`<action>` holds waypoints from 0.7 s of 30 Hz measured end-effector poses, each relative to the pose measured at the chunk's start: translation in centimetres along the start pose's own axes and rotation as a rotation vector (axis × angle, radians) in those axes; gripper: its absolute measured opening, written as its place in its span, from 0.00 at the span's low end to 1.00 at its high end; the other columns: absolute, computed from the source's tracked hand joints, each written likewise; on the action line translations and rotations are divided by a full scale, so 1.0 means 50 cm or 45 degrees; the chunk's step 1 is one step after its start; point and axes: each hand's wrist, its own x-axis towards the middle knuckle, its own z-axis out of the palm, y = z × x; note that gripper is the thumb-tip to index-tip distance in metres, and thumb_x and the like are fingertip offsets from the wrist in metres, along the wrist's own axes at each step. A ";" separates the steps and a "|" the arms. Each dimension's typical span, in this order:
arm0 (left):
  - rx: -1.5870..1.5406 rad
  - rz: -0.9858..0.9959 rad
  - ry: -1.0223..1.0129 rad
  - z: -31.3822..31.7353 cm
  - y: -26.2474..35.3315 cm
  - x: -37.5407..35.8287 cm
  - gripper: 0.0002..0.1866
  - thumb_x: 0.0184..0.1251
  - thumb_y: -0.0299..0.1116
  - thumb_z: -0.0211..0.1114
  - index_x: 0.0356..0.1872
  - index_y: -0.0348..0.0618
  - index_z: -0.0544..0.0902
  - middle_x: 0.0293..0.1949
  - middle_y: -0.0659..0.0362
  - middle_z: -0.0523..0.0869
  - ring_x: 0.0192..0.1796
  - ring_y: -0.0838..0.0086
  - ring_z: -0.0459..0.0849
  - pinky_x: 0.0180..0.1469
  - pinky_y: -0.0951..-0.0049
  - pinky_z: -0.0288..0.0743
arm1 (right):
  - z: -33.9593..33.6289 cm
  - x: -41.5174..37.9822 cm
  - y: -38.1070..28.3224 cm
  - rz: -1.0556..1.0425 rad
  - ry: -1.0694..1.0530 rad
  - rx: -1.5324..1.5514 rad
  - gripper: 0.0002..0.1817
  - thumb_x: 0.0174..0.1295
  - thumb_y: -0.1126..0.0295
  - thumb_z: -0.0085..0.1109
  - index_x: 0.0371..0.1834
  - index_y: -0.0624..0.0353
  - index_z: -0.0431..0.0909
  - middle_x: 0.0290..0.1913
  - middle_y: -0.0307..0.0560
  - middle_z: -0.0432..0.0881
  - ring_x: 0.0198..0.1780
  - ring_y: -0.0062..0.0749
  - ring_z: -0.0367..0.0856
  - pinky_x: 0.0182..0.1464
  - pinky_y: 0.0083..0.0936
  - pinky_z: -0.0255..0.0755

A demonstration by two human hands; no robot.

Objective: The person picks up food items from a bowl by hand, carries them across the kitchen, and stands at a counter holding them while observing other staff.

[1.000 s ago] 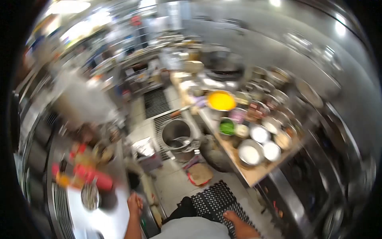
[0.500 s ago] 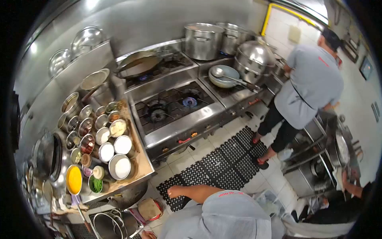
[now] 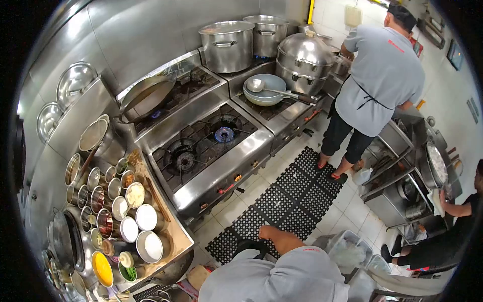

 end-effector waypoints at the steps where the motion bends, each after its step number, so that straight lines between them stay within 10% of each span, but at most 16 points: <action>1: -0.001 -0.006 -0.002 0.011 0.003 0.003 0.22 0.64 0.53 0.54 0.29 0.41 0.76 0.24 0.60 0.75 0.26 0.73 0.71 0.30 0.72 0.68 | 0.000 0.006 0.000 0.002 -0.011 0.006 0.17 0.51 0.54 0.55 0.33 0.57 0.81 0.30 0.50 0.82 0.35 0.43 0.81 0.41 0.38 0.74; 10: -0.034 -0.033 -0.005 0.084 0.012 0.010 0.20 0.64 0.51 0.55 0.29 0.42 0.76 0.25 0.60 0.76 0.27 0.73 0.71 0.31 0.72 0.68 | -0.061 0.116 -0.103 -0.240 0.187 0.265 0.13 0.50 0.59 0.55 0.28 0.55 0.82 0.22 0.47 0.81 0.28 0.40 0.81 0.34 0.40 0.74; 17: -0.103 -0.045 0.000 0.090 -0.012 0.008 0.19 0.64 0.50 0.56 0.29 0.42 0.77 0.27 0.60 0.76 0.27 0.73 0.71 0.32 0.71 0.69 | -0.112 0.138 -0.106 -0.320 0.133 0.199 0.17 0.53 0.57 0.54 0.38 0.57 0.81 0.38 0.51 0.81 0.41 0.42 0.80 0.41 0.39 0.73; 19: -0.198 -0.018 -0.012 0.070 -0.044 0.005 0.19 0.64 0.50 0.56 0.29 0.42 0.77 0.27 0.60 0.77 0.27 0.73 0.71 0.32 0.71 0.69 | -0.167 0.097 -0.129 -0.218 -0.239 -0.147 0.20 0.58 0.54 0.51 0.39 0.60 0.80 0.42 0.54 0.79 0.43 0.46 0.78 0.43 0.41 0.72; 21: -0.365 0.117 -0.082 0.044 -0.106 -0.006 0.19 0.64 0.49 0.56 0.29 0.42 0.77 0.27 0.60 0.77 0.28 0.73 0.71 0.33 0.71 0.69 | -0.014 0.274 0.021 -0.770 0.124 -0.337 0.18 0.54 0.55 0.51 0.20 0.58 0.81 0.23 0.52 0.79 0.28 0.46 0.78 0.36 0.43 0.72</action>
